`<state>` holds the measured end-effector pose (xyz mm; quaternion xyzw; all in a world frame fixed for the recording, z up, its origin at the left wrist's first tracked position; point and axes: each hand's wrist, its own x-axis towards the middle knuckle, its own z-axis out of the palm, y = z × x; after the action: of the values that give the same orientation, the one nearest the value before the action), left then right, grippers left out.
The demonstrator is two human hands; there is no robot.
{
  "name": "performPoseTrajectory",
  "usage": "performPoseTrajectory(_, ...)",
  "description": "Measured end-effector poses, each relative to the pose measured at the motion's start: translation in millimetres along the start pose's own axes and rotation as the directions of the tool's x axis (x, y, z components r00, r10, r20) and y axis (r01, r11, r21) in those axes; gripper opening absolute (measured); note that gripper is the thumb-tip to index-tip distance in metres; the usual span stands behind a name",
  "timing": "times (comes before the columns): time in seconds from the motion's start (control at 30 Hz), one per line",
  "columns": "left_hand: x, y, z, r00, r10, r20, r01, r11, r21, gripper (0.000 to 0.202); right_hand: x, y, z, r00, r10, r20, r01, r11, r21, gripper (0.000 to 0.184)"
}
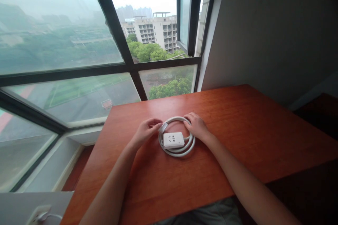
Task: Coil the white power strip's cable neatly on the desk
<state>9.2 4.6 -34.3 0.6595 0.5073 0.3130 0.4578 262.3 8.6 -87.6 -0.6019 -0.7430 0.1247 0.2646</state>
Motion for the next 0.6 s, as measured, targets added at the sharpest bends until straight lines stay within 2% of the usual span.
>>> performPoseTrajectory(0.1, -1, -4, 0.4, 0.999, 0.012, 0.03, -0.011, 0.999, -0.033, 0.046, 0, 0, 0, 1.0, 0.006, -0.004, -0.006, 1.0, -0.001, 0.022)
performPoseTrajectory(0.23, 0, -8, 4.8, 0.998, 0.042, 0.053, -0.042, 0.999, -0.011, 0.034, -1, -2, 0, 1.0, 0.001, -0.012, -0.001, 1.0, -0.01, 0.022)
performPoseTrajectory(0.33, 1, -9, 8.4, 0.994, 0.073, 0.076, -0.08, 0.993, 0.087, 0.027, -1, -2, 0, 1.0, 0.002, -0.013, -0.002, 1.0, -0.019, 0.021)
performPoseTrajectory(0.47, 5, -7, 9.3, 0.973, 0.215, 0.085, -0.231, 0.917, 0.325, 0.02, -1, -1, 1, 1.0, -0.003, -0.018, 0.003, 1.0, -0.025, 0.021)
performPoseTrajectory(0.53, 7, -9, 7.7, 0.96, 0.271, 0.071, -0.278, 0.888, 0.367, 0.02, 0, 0, 1, 1.0, -0.008, -0.02, 0.008, 1.0, -0.019, 0.021)
performPoseTrajectory(0.6, 8, -14, 5.2, 0.962, 0.269, 0.053, -0.27, 0.897, 0.351, 0.022, 0, 1, 1, 1.0, -0.008, -0.023, 0.008, 1.0, -0.001, 0.02)
